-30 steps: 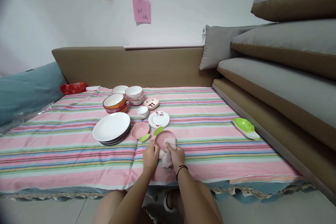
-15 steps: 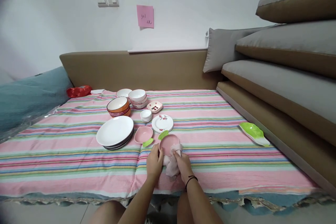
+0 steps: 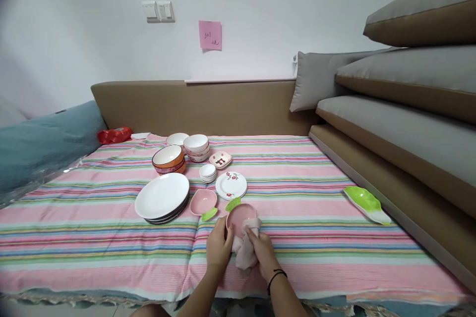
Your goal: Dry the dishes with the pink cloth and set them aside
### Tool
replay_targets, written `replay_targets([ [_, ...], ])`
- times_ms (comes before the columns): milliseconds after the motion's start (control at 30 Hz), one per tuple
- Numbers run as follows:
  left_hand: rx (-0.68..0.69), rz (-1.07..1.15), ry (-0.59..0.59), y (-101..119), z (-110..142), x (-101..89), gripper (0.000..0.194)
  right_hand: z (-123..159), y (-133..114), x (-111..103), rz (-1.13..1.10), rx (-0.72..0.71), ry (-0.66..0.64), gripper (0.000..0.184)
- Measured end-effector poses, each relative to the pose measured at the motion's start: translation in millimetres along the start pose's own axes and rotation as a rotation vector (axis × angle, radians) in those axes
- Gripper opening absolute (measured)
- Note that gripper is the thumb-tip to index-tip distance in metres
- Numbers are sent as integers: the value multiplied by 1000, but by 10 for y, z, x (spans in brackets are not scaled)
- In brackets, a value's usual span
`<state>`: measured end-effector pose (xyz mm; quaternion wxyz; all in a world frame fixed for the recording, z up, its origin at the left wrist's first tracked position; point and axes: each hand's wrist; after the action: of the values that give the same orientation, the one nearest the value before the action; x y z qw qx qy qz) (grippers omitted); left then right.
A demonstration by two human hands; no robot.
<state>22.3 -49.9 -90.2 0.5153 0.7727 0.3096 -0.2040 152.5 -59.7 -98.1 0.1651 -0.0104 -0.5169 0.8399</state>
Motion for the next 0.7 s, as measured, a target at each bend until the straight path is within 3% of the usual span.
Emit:
replay_targets([
  [133,-5,3,16,1,7,-6,30,58,-60,41,-33,28,7,45],
  [333,-18,-2,-4,4,21,-3,27,95,-128,142,85,15,180,43],
  [567,-5,6,-22,31,13,-24,30,29,6,-36,4,-8,-15,49],
  [700,2,-1,-15,18,12,-18,29,20,14,-50,-13,-21,-16,50],
])
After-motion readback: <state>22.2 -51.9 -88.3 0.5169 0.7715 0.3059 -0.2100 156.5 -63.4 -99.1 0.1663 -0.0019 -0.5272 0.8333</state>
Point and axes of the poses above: each hand's wrist, its own z-axis away from the middle knuckle, its own x-axis out of the palm, y = z × x, and after that the axes turned 4 degrees about z, right-handed
